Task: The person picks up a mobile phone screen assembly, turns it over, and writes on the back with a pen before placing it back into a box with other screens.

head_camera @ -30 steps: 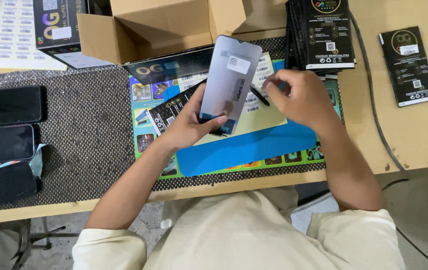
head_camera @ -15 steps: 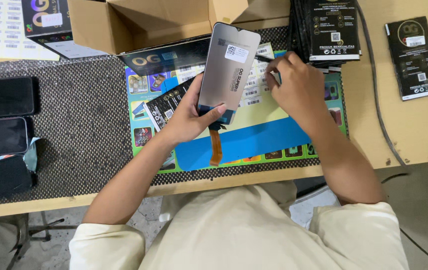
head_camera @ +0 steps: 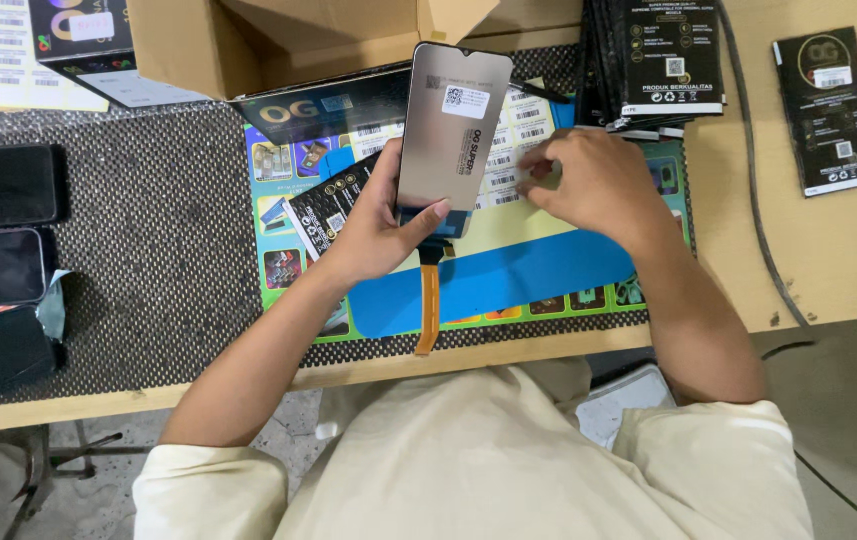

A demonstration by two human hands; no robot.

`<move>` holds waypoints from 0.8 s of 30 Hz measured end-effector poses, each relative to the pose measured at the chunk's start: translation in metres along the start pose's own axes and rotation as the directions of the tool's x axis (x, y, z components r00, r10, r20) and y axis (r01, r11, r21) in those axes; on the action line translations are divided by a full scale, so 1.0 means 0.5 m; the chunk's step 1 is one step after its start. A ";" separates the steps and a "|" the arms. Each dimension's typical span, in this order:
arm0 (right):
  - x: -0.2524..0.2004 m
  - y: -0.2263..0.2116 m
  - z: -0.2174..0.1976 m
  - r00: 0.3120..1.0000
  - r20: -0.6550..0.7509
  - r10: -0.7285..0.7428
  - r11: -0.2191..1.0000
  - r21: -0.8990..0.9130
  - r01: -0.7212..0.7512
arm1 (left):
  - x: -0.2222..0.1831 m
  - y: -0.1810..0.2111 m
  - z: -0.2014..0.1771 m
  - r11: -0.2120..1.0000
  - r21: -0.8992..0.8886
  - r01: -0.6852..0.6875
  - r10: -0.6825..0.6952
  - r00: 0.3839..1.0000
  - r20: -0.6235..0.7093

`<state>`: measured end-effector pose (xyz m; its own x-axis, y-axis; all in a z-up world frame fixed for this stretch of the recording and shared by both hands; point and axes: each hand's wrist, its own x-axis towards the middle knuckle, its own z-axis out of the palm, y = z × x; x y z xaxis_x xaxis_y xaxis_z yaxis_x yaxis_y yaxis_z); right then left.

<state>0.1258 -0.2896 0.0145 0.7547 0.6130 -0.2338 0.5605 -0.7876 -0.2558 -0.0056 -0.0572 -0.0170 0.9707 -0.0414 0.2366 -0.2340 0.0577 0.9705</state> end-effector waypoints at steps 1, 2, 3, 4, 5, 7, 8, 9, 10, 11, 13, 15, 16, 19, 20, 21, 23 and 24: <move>0.000 -0.004 -0.002 1.000 0.001 0.000 1.000 -0.001 0.000 | 0.001 -0.003 -0.001 1.000 -0.001 0.000 0.000 1.000 -0.002; 0.001 -0.007 -0.005 1.000 0.005 -0.003 1.000 -0.003 0.003 | 0.001 -0.005 -0.002 1.000 0.005 -0.004 0.003 1.000 0.001; 0.001 -0.011 -0.008 1.000 0.008 -0.006 1.000 -0.004 0.006 | 0.002 -0.007 -0.003 1.000 0.011 -0.007 0.007 1.000 0.004; 0.000 -0.012 -0.006 1.000 0.010 -0.007 1.000 -0.006 0.008 | 0.002 -0.004 -0.002 1.000 0.011 -0.008 0.008 1.000 0.002; -0.001 -0.013 -0.005 1.000 0.010 -0.014 1.000 0.011 0.014 | 0.001 -0.001 -0.001 1.000 0.013 -0.007 0.007 1.000 0.001; -0.001 -0.008 0.002 1.000 0.013 -0.023 0.999 0.028 0.022 | -0.003 0.005 0.001 1.000 0.016 -0.005 0.005 1.000 -0.003; 0.001 -0.001 0.007 0.999 0.018 -0.033 0.998 0.045 0.032 | -0.006 0.007 0.003 1.000 0.021 0.011 -0.011 1.000 0.000; 0.002 0.005 0.012 0.999 0.024 -0.043 0.997 0.062 0.042 | -0.008 0.009 0.004 0.999 0.025 0.027 -0.027 1.000 0.003; 0.003 0.006 0.012 0.999 0.024 -0.044 0.997 0.062 0.042 | -0.006 0.009 0.003 0.999 0.025 0.027 -0.027 1.000 0.003; 0.005 0.008 0.012 0.999 0.031 -0.043 0.997 0.058 0.042 | -0.004 0.010 0.003 0.999 0.030 0.027 -0.027 1.000 0.005; 0.004 0.007 0.011 0.998 0.037 -0.042 0.998 0.056 0.040 | -0.005 0.009 0.003 0.999 0.035 0.028 -0.029 1.000 0.008; 0.002 0.003 0.007 0.998 0.026 -0.049 0.993 0.105 0.046 | -0.007 0.008 0.005 0.998 0.048 0.046 -0.047 0.999 0.012; 0.004 0.002 0.010 0.999 0.025 -0.046 0.993 0.106 0.043 | -0.007 0.012 0.006 0.998 0.047 0.047 -0.048 0.999 0.015; 0.007 0.002 0.018 0.999 0.031 -0.019 0.997 0.081 0.016 | -0.006 0.017 0.008 0.997 0.054 0.060 -0.061 0.998 0.016; 0.007 0.001 0.020 0.999 0.031 -0.026 0.994 0.104 0.023 | -0.007 0.015 0.008 0.996 0.062 0.056 -0.057 0.998 0.015; 0.007 0.001 0.021 0.999 0.031 -0.034 0.991 0.127 0.030 | -0.007 0.013 0.007 0.996 0.070 0.052 -0.053 0.998 0.015; 0.003 0.005 0.031 1.000 0.005 -0.029 0.995 0.095 0.028 | -0.007 0.014 0.008 0.996 0.071 0.052 -0.054 0.998 0.014; 0.004 0.006 0.034 0.999 -0.021 -0.030 0.998 0.060 0.032 | -0.006 0.016 0.007 0.996 0.073 0.050 -0.051 0.999 0.007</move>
<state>0.1231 -0.2898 -0.0028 0.7444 0.6352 -0.2061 0.5627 -0.7628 -0.3186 -0.0108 -0.0599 -0.0100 0.9809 -0.0514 0.1875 -0.1886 -0.0175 0.9819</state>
